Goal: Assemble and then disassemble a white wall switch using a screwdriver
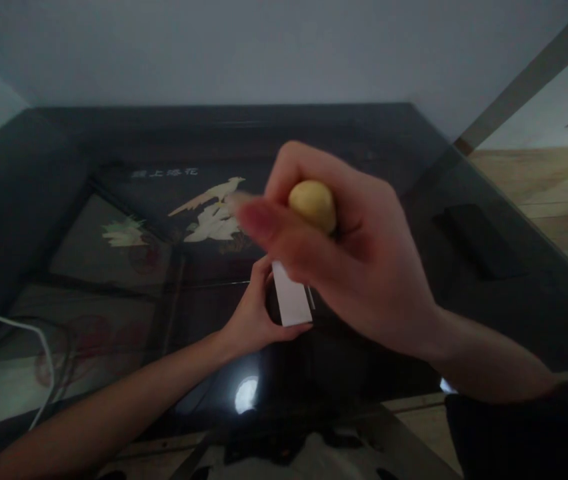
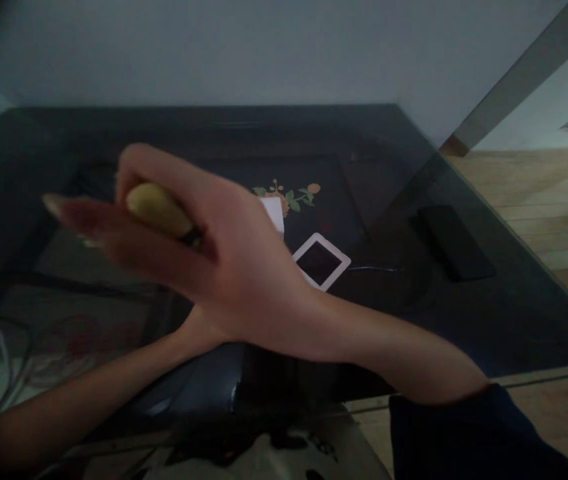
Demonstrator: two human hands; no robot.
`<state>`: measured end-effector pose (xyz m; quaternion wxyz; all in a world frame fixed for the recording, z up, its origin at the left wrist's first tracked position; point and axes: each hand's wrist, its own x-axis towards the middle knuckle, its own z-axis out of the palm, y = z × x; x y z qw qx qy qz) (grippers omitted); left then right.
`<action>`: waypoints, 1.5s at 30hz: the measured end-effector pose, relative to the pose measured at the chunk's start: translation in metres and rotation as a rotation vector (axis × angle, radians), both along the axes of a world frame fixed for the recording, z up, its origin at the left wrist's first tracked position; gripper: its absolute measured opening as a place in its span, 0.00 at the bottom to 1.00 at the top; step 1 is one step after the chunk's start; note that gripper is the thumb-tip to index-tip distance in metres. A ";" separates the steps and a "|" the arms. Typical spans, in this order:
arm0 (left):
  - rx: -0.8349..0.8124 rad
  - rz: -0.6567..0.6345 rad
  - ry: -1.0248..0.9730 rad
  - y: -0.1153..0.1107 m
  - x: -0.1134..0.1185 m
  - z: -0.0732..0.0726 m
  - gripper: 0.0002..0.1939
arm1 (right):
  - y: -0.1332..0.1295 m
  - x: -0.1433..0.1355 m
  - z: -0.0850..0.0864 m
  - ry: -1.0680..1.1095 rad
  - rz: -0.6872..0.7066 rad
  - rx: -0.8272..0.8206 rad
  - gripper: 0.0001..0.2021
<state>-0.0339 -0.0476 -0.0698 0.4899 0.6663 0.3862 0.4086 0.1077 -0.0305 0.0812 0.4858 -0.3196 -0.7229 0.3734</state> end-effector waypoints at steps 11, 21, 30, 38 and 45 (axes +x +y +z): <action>0.170 0.014 0.111 0.005 -0.016 0.001 0.51 | 0.017 0.091 -0.066 0.073 -0.335 -0.357 0.05; 0.107 0.211 0.296 -0.014 -0.035 0.003 0.42 | 0.005 0.103 -0.092 -0.089 -0.511 -0.265 0.12; 0.274 0.101 0.708 -0.014 -0.039 0.001 0.56 | -0.011 0.101 -0.099 -0.139 -0.514 -0.057 0.06; 0.388 0.033 0.750 -0.016 -0.050 0.000 0.55 | -0.013 0.104 -0.093 -0.302 -0.653 0.042 0.06; 0.532 -0.178 0.678 0.002 -0.051 0.001 0.47 | 0.014 0.113 -0.099 -0.179 -0.579 -0.411 0.17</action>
